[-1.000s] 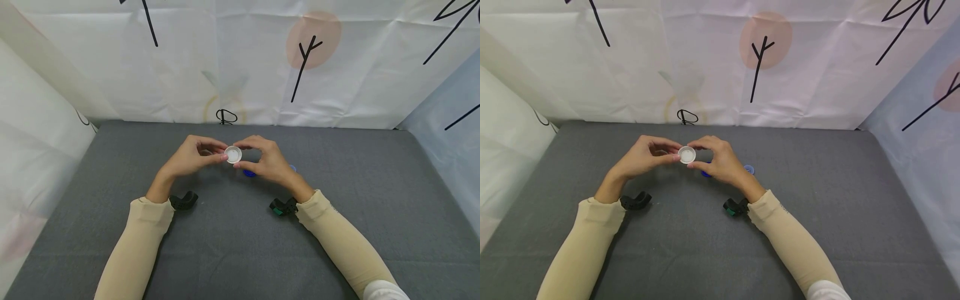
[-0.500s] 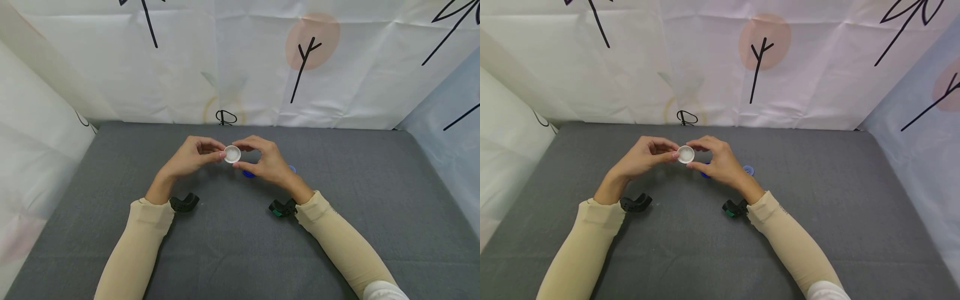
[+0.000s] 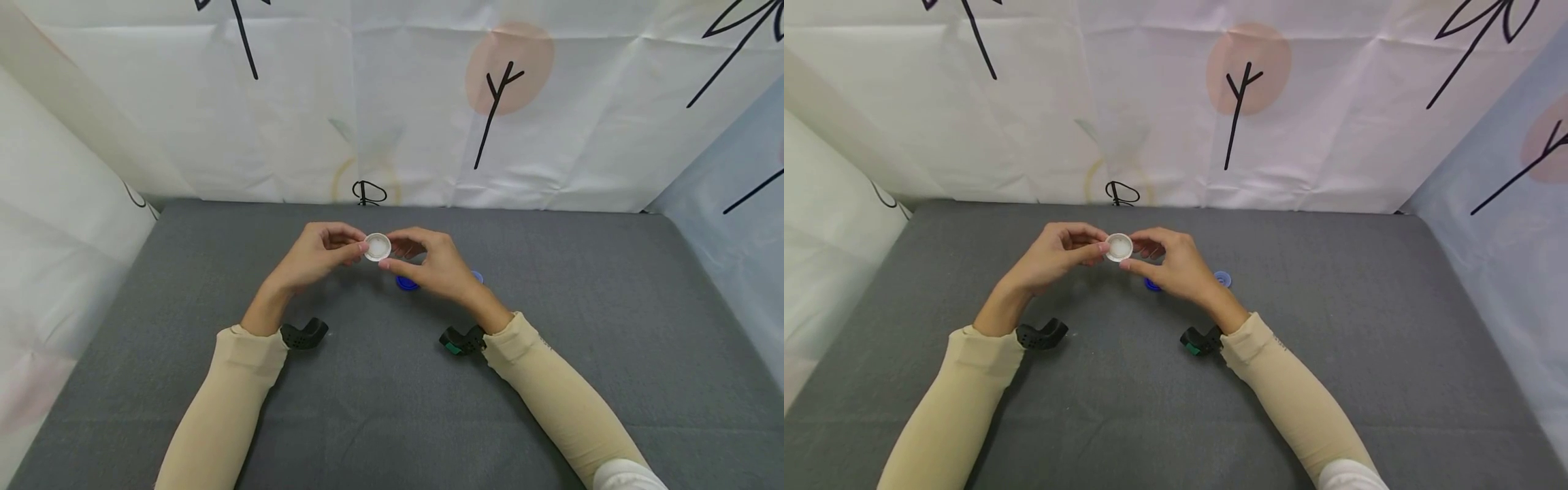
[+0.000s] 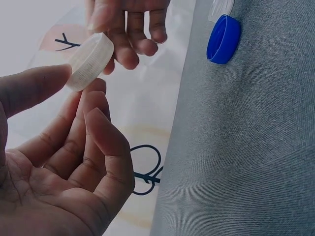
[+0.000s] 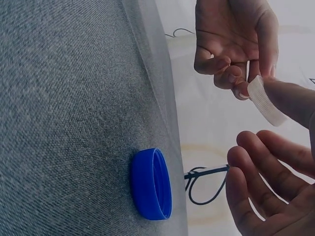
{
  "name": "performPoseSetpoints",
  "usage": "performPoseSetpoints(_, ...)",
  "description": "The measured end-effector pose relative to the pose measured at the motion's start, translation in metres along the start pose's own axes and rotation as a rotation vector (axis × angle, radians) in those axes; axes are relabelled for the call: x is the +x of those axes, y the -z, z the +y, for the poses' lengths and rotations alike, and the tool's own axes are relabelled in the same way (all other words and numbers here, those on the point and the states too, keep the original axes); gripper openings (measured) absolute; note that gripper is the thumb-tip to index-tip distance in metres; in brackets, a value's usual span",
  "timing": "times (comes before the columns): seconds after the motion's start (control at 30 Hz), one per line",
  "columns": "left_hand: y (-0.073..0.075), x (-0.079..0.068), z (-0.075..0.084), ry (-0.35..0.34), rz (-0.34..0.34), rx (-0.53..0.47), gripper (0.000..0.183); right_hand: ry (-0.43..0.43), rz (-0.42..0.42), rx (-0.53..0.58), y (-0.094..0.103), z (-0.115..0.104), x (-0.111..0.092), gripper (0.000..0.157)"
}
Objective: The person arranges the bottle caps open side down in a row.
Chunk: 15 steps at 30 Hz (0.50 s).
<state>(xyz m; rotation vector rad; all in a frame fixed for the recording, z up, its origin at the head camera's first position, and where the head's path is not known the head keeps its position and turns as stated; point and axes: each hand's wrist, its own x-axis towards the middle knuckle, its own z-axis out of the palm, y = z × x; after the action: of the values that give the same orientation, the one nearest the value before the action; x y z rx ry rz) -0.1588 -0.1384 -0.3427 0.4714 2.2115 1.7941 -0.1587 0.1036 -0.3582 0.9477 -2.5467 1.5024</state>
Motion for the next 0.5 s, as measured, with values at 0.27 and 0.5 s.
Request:
performPoseSetpoints(0.27, 0.0003, -0.0006, 0.0027, 0.000, 0.024, -0.015, 0.021, -0.074, -0.002, 0.073, 0.0011, -0.0007, 0.0013, 0.019)
performPoseSetpoints(0.5, 0.0015, -0.0001, 0.0005, -0.074, 0.000, 0.013, 0.021, -0.081, 0.008, 0.156, 0.0029, 0.0000, 0.0017, 0.016)
